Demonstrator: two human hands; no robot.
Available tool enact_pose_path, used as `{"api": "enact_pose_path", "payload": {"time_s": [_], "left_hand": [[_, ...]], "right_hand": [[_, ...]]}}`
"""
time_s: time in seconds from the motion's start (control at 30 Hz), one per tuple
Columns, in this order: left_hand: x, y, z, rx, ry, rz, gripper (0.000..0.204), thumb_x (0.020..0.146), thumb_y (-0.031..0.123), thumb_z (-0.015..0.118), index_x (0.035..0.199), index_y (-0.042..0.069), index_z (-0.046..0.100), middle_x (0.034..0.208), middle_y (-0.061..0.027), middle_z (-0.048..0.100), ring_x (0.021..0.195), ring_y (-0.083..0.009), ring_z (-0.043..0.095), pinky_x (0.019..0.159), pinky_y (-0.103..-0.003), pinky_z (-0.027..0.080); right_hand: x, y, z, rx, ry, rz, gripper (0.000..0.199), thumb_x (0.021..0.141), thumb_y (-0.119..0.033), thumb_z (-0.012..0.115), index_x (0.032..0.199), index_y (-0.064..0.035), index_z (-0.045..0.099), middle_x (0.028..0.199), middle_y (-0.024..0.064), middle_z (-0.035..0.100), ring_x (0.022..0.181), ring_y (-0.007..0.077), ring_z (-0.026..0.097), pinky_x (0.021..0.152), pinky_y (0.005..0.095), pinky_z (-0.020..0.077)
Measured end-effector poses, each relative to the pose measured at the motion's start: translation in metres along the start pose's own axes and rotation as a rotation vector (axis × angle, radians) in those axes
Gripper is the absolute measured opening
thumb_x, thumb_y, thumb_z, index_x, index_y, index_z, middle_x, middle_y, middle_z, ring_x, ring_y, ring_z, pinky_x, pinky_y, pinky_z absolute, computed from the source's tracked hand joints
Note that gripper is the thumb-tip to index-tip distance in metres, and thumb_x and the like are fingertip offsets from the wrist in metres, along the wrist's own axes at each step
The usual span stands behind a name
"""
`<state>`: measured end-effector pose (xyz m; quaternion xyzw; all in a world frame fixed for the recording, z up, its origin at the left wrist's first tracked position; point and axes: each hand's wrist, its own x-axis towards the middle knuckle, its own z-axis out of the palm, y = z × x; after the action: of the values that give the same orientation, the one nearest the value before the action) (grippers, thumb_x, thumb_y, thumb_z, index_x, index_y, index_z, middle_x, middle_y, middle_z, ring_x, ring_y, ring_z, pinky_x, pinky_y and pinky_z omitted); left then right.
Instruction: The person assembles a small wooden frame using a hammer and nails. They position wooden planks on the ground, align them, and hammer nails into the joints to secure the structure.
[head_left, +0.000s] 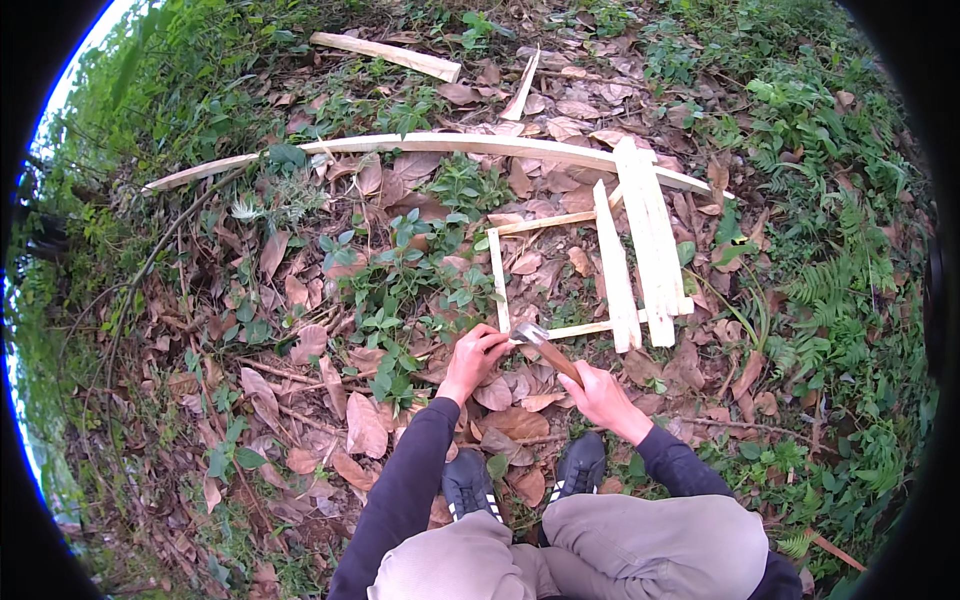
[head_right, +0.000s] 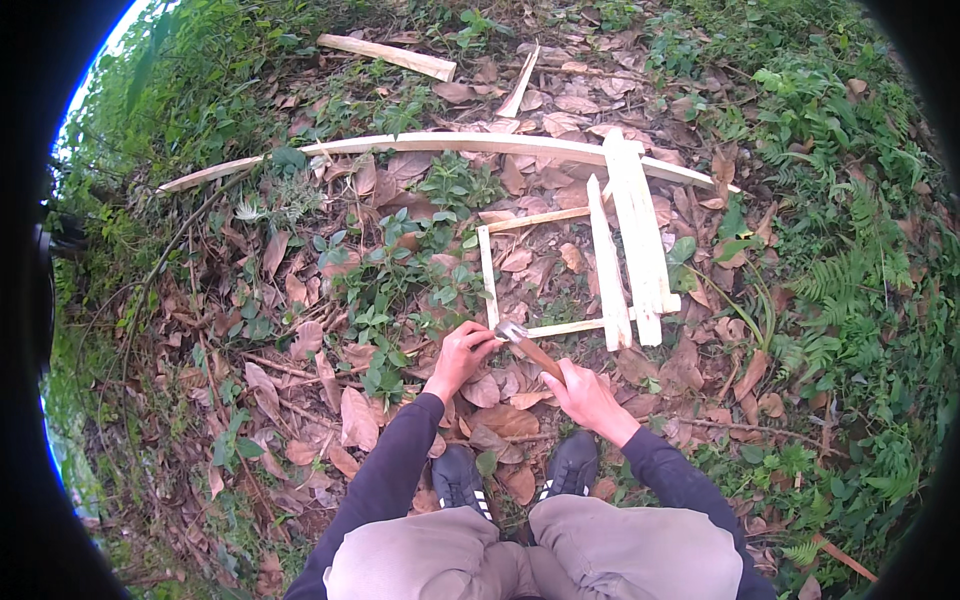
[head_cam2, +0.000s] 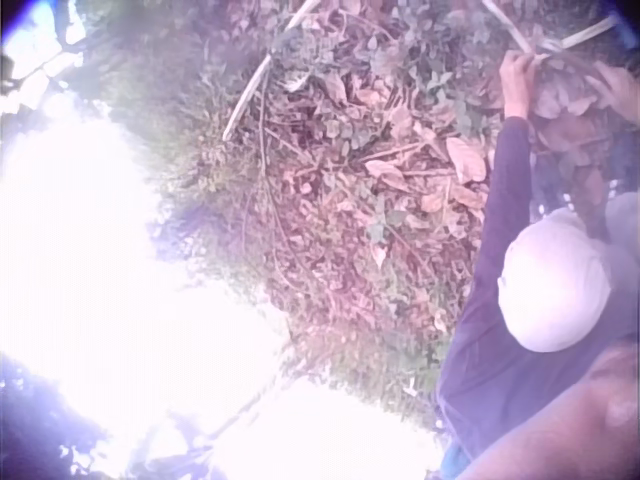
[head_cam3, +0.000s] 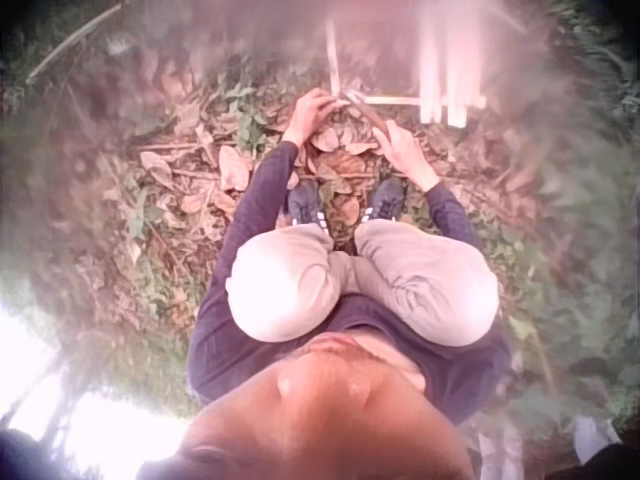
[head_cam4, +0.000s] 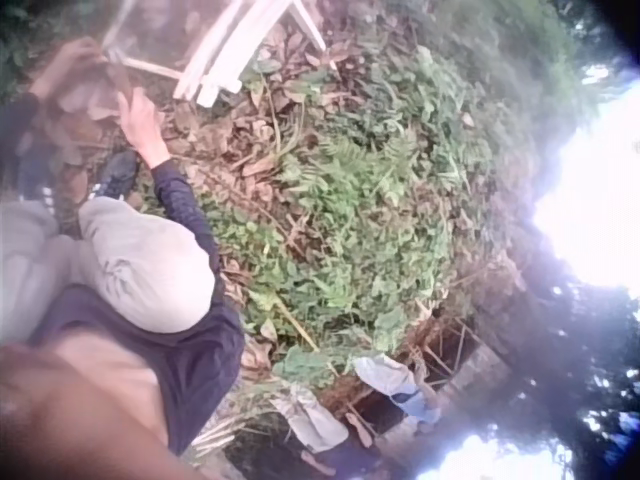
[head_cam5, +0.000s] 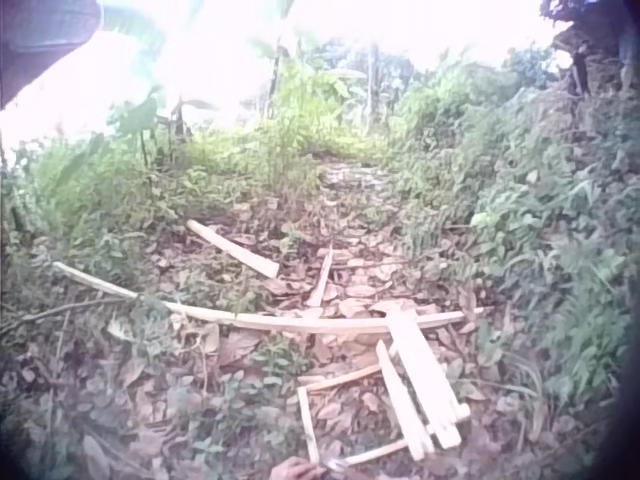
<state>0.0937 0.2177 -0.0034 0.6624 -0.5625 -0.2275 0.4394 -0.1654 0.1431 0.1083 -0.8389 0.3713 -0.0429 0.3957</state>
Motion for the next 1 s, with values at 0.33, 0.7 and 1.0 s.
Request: {"api": "enact_pose_path", "payload": {"time_s": [0.33,0.7,1.0], "left_hand": [[-0.003,-0.004,-0.001,-0.017,0.001,0.015,0.018,0.086,0.016,0.083,0.100,0.006,0.080,0.095,-0.0091,0.071,0.082,-0.0272,0.072,0.073,-0.037,0.058],[-0.005,-0.006,0.000,-0.026,-0.015,-0.001,0.018,0.088,0.017,0.080,0.102,0.006,0.080,0.095,-0.0092,0.070,0.084,-0.0286,0.071,0.075,-0.039,0.057],[-0.002,-0.003,0.001,-0.039,0.011,0.006,0.018,0.087,0.016,0.081,0.101,0.005,0.080,0.089,-0.0091,0.067,0.080,-0.0276,0.070,0.072,-0.039,0.056]], "right_hand": [[-0.004,-0.004,0.003,0.020,-0.009,0.034,0.025,0.105,-0.022,0.060,0.103,0.0015,0.052,0.076,0.0280,0.065,0.074,0.0494,0.067,0.060,0.0543,0.0497],[-0.002,-0.002,0.003,-0.116,-0.007,-0.016,0.029,0.107,-0.028,0.057,0.104,0.0003,0.050,0.074,0.0268,0.066,0.072,0.0486,0.068,0.059,0.0556,0.0515],[-0.003,0.001,0.004,0.006,0.030,0.001,0.028,0.106,-0.025,0.058,0.106,0.0019,0.051,0.074,0.0274,0.065,0.073,0.0491,0.067,0.058,0.0555,0.0502]]}}
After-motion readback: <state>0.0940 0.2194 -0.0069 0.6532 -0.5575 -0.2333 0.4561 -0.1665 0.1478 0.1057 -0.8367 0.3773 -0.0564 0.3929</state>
